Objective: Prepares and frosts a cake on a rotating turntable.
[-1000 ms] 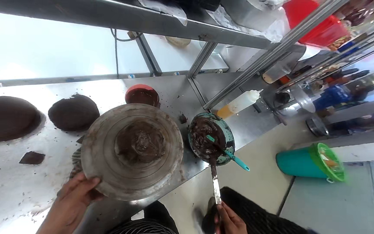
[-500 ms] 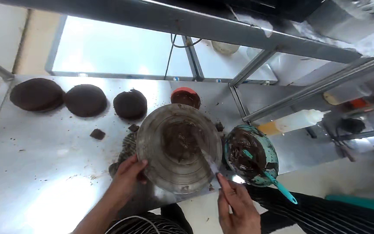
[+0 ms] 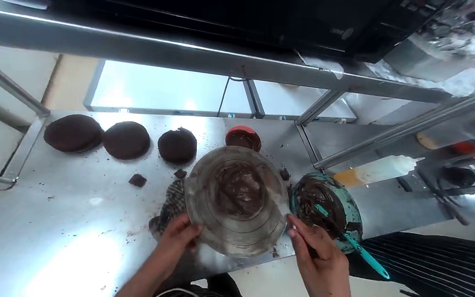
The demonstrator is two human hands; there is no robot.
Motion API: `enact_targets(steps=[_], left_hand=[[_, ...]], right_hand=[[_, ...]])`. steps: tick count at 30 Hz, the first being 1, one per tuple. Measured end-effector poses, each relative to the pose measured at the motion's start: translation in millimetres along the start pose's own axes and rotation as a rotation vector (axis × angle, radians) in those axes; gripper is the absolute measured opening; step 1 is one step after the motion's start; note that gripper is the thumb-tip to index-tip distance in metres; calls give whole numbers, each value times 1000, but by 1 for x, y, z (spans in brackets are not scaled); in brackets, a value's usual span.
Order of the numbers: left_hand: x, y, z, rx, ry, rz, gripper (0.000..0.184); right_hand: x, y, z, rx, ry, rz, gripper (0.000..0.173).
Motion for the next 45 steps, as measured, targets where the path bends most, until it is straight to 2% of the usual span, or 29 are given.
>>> enact_targets(steps=[2, 3, 5, 7, 9, 11, 12, 14, 16, 18, 19, 21, 23, 26, 27, 29, 31, 34, 35, 37, 39, 42, 44, 45], left_hand=[[1, -4, 2, 36, 17, 173, 19], [1, -5, 3, 43, 12, 209, 22], [1, -4, 2, 32, -28, 129, 29], [1, -2, 3, 8, -50, 17, 25], [1, -5, 7, 10, -45, 109, 18], [1, -7, 9, 37, -22, 240, 20], [2, -8, 8, 43, -27, 229, 24], [2, -4, 6, 32, -56, 86, 29], [4, -2, 6, 1, -83, 32, 24], [4, -5, 7, 13, -67, 162, 18], [4, -7, 7, 31, -53, 208, 18], [4, -5, 4, 39, -51, 155, 25], [4, -1, 2, 19, -65, 52, 25], [5, -5, 6, 31, -61, 209, 19], [4, -6, 7, 40, -64, 233, 20], [2, -5, 7, 29, -87, 153, 21], [1, -4, 6, 4, -80, 129, 16], [-1, -9, 14, 24, -50, 298, 18], [-1, -10, 15, 23, -58, 310, 19], [-3, -9, 16, 14, -55, 281, 15], [-6, -10, 18, 11, -11, 318, 14], [-11, -14, 23, 42, 21, 446, 23], [-9, -13, 19, 57, -1, 375, 26], [-8, -11, 15, 59, -15, 274, 26]], right_hand=[[-8, -7, 4, -16, 33, 74, 27], [-12, -11, 4, 9, -37, 47, 27], [-14, -10, 1, 28, -134, -24, 28], [-13, -8, -2, -49, -26, 37, 28], [-14, -13, 0, -131, 137, 152, 27], [-14, -19, 4, -67, 43, 118, 27], [-13, -19, 4, -23, -52, 62, 28], [-9, -15, 0, -13, -108, 2, 29], [-9, -14, -2, -104, 51, 101, 28], [-11, -19, 3, -163, 157, 201, 28], [-11, -21, 6, -128, 114, 186, 28], [-9, -21, 7, -31, -53, 77, 28], [-8, -18, 2, -55, -45, 56, 29], [-11, -22, 5, -181, 177, 211, 28], [-13, -24, 8, -158, 163, 201, 27], [-13, -26, 9, -66, 15, 89, 27], [-11, -23, 4, -81, -10, 58, 28], [-12, -26, 6, -195, 197, 215, 27], [-13, -29, 8, -176, 186, 218, 27], [-13, -33, 9, -78, 22, 123, 27], [-11, -31, 4, -54, -47, 51, 27], [-12, -32, 2, -142, 126, 146, 27], [-13, -37, 2, -111, 100, 139, 27], [-12, -38, 1, -74, 25, 99, 27]])
Point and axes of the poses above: each hand's wrist, its own y-axis towards the middle knuckle, its own x-axis out of the back of the hand, z = x × y, the point moved 2 cm from there along y, towards the middle knuckle, and after that the axes turned 10 degrees about -x, right-handed, at the moved point
